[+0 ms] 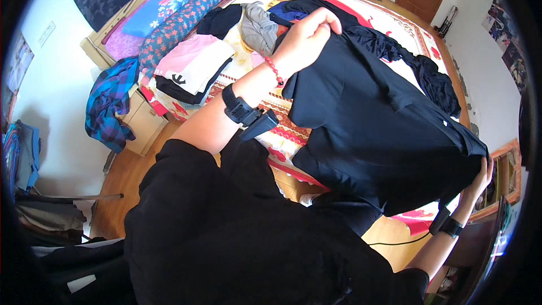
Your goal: Fold multiple t-shirts on a bed.
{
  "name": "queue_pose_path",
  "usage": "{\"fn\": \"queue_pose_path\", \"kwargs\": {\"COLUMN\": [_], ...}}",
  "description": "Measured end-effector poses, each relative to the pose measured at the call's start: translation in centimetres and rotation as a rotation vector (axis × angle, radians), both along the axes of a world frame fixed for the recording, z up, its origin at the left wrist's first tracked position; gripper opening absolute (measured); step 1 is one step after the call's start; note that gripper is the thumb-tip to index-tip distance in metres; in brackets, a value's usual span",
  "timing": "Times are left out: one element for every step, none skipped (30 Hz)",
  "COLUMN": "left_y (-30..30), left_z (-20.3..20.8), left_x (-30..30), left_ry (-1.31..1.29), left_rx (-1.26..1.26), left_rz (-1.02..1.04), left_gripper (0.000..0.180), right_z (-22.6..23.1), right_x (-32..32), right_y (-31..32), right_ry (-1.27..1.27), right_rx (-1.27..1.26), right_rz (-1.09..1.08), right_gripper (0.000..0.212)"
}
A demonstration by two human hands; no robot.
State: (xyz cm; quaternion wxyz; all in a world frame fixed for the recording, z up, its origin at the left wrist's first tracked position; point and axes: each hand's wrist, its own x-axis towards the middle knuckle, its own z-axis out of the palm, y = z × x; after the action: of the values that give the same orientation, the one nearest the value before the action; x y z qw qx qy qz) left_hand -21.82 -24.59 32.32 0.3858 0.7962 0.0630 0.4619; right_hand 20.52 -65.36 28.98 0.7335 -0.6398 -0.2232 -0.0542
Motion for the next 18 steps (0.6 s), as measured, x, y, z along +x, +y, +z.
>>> {"fn": "queue_pose_path", "kwargs": {"left_y": [-0.2, -0.4, -0.6, -0.5, -0.4, -0.4, -0.5, -0.7, -1.1, -1.7, -2.5, -2.9, -3.1, -3.1, -3.6, -3.8, -4.2, -5.0], "left_z": [-0.1, -0.1, 0.0, 0.0, -0.1, -0.2, -0.4, -0.6, -0.7, -1.0, -1.2, -1.6, -2.0, -3.6, -4.2, -5.3, -6.4, -6.6], "left_x": [0.1, -0.1, 0.0, 0.0, 0.1, 0.1, 0.2, 0.4, 0.6, 0.3, 0.1, 0.2, 0.2, 0.8, 1.2, 1.3, 1.5, 2.0], "left_ry": [0.006, 0.048, 0.087, 0.09, 0.13, 0.171, 0.172, 0.147, 0.12, 0.188, 0.254, 0.348, 0.441, 0.326, 0.255, 0.29, 0.325, 0.276], "left_rx": [0.027, 0.01, -0.009, -0.012, -0.022, -0.032, -0.038, 0.143, 0.321, 0.389, 0.503, 0.559, 0.61, 0.66, 0.71, 0.679, 0.644, 0.626], "left_rz": [0.017, 0.031, 0.036, 0.032, 0.027, 0.027, 0.028, 0.076, 0.124, 0.172, 0.217, 0.166, 0.121, 0.103, 0.11, 0.105, 0.101, 0.076], "left_gripper": [0.015, 0.016, 0.017, 0.017, 0.012, 0.008, 0.008, 0.012, 0.019, 0.032, 0.025, 0.023, 0.02, 0.017, 0.015, 0.015, 0.016, 0.017], "right_z": [-0.4, -0.8, -0.9, -0.9, -0.9, -1.0, -1.2, -1.3, -1.4, -1.6, -1.7, -2.4, -2.4, -2.3, -2.3, -1.3, -0.8, -0.9], "right_x": [0.4, 0.9, 0.6, 0.1, -0.1, 0.1, 0.6, 1.1, 1.6, 2.1, 2.7, 3.7, 4.7, 5.5, 6.0, 3.8, 3.7, 5.2], "right_y": [0.0, 0.0, 0.1, 0.3, 0.4, 0.5, 0.5, 0.4, 0.3, 0.2, 0.1, -0.5, -1.3, -2.3, -2.8, -2.0, -2.0, -4.2], "right_ry": [0.024, 0.027, 0.029, 0.037, 0.045, 0.047, 0.053, 0.059, 0.059, 0.018, -0.025, -0.092, -0.103, -0.359, -0.618, -0.594, -0.675, -0.783], "right_rx": [0.02, 0.021, 0.017, 0.018, 0.017, 0.012, -0.012, -0.039, -0.049, -0.117, -0.187, -0.221, -0.237, -0.515, -0.785, -0.878, -0.951, -1.064], "right_rz": [0.016, 0.044, 0.04, 0.004, -0.032, -0.031, -0.021, -0.011, -0.011, -0.033, -0.055, -0.087, -0.076, -0.242, -0.407, -0.453, -0.435, -0.543], "right_gripper": [0.032, 0.035, 0.035, 0.036, 0.037, 0.037, 0.037, 0.037, 0.037, 0.037, 0.036, 0.035, 0.035, 0.035, 0.035, 0.035, 0.036, 0.038]}}
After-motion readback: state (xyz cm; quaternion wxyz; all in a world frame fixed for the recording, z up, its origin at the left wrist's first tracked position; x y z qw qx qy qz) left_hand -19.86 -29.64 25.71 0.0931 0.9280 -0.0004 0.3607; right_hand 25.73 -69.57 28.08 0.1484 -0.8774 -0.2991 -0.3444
